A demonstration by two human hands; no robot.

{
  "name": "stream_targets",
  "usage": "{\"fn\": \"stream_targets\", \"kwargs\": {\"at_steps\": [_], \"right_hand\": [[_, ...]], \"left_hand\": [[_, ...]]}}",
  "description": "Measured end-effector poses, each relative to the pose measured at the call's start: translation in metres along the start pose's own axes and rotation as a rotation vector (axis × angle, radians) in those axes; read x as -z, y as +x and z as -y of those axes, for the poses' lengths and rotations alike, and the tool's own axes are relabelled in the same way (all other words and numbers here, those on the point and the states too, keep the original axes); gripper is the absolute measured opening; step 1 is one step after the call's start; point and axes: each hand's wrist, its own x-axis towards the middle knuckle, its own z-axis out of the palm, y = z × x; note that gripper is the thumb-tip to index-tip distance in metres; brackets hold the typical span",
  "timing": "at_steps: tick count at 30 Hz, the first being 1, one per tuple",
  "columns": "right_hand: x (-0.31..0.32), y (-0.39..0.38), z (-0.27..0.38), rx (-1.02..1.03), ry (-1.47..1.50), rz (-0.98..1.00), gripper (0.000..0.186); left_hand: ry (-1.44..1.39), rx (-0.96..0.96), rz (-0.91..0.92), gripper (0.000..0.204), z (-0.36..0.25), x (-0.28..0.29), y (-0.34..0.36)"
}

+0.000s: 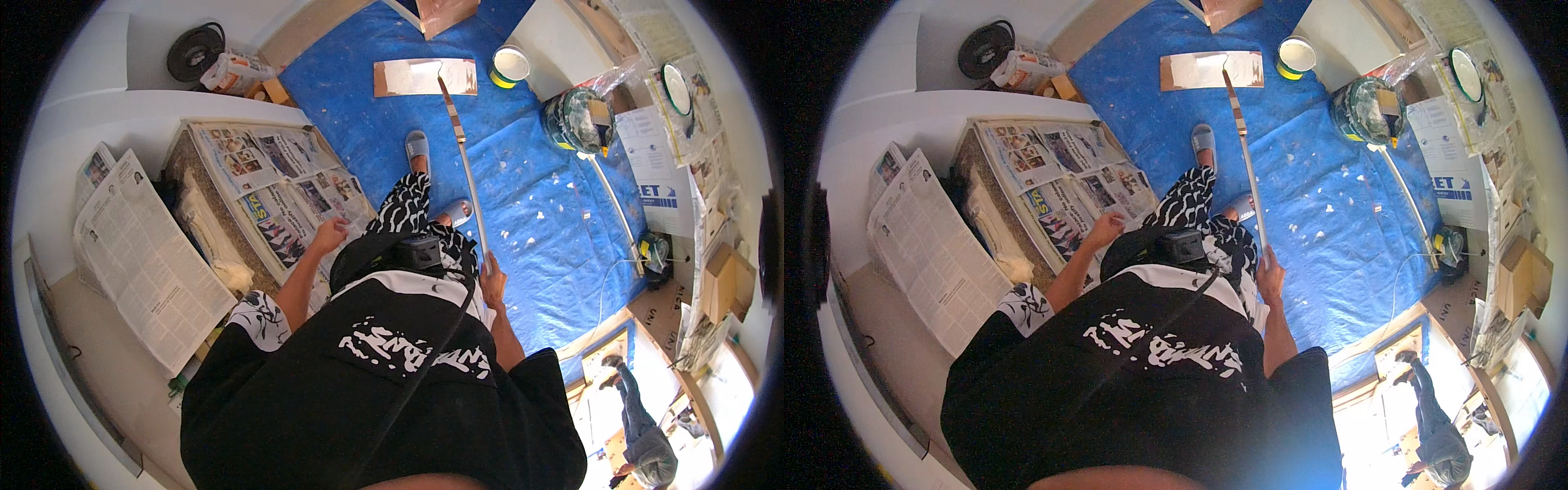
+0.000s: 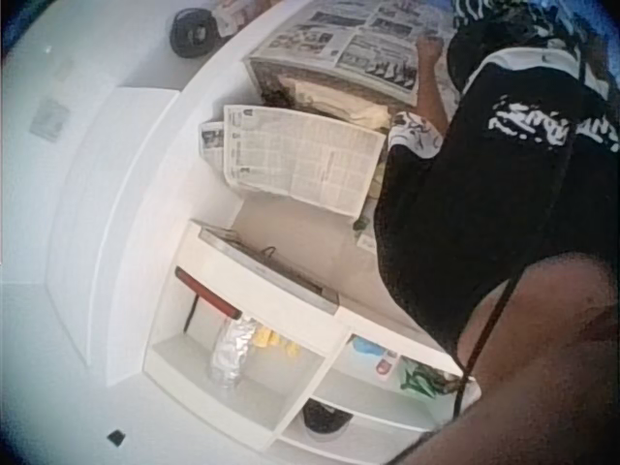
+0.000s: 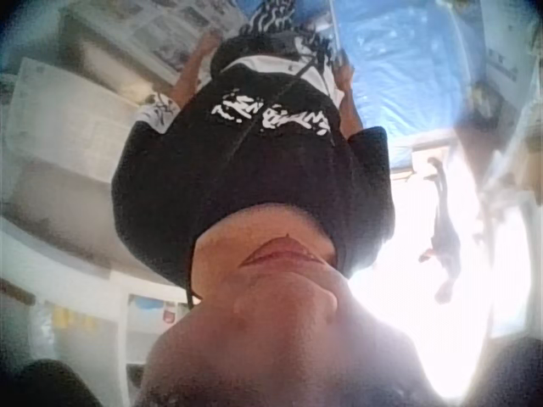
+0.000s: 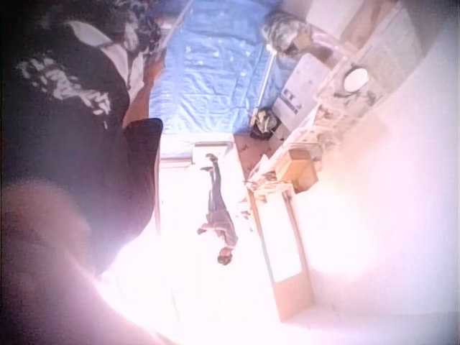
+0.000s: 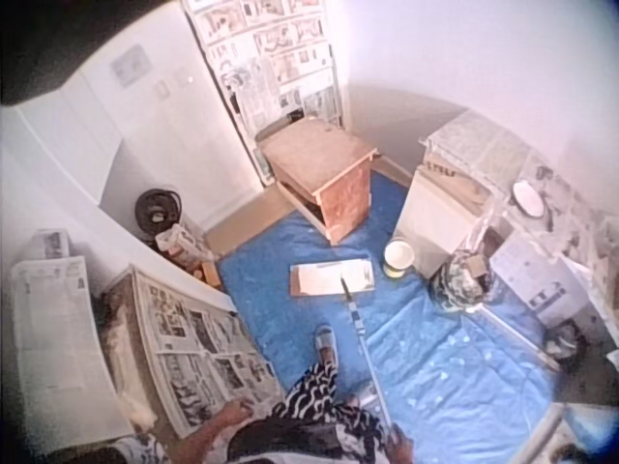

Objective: The person uses a roller on a long extension pole to apply white paint to a ceiling section and also applies paint to a small panel with a brush.

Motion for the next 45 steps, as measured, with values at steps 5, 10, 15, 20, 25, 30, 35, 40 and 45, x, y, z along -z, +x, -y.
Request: {"fn": "stream_targets", "kwargs": {"at_steps": [5,10,15,20,25,30,35,40,45], "right_hand": [[0.010,-0.007,-0.001,0.054,-0.014,-0.014,0.042],[-0.007,0.015,-0.004,0.037,-0.020,-0.029,0.042],[-0.013,0.009,-0.008,-0.065,-0.007,0.032,0.045],[-0.024,-0.028,-0.042,-0.002,-0.024,-0.001,0.046],[-0.029,-0.065,-0.071,-0.020,0.047,-0.040,0.046],[-0.004,-0.060,-0.049,-0.148,-0.067,0.049,0.044],[-0.006,-0.014,-0.042,0.122,-0.043,-0.094,0.042],[-0.007,0.012,-0.025,0.075,-0.065,-0.060,0.040],[-0.004,-0.031,-0.036,-0.057,-0.109,0.039,0.044]], "left_hand": [[-0.059,0.025,0.003,0.037,-0.008,-0.005,-0.006],[0.060,0.024,0.029,0.035,-0.037,0.004,-0.030],[0.021,0.018,0.046,0.036,-0.007,0.001,-0.017],[0.029,-0.027,0.000,0.037,0.002,-0.006,-0.018],[0.020,-0.015,0.042,0.038,-0.008,-0.008,-0.022],[0.015,-0.028,0.022,0.038,0.000,-0.015,-0.020],[-0.013,-0.052,-0.011,0.038,0.006,-0.012,-0.022],[0.014,-0.064,-0.029,0.036,0.011,-0.011,-0.025],[0.030,-0.021,0.010,0.036,0.004,-0.007,-0.025]]}}
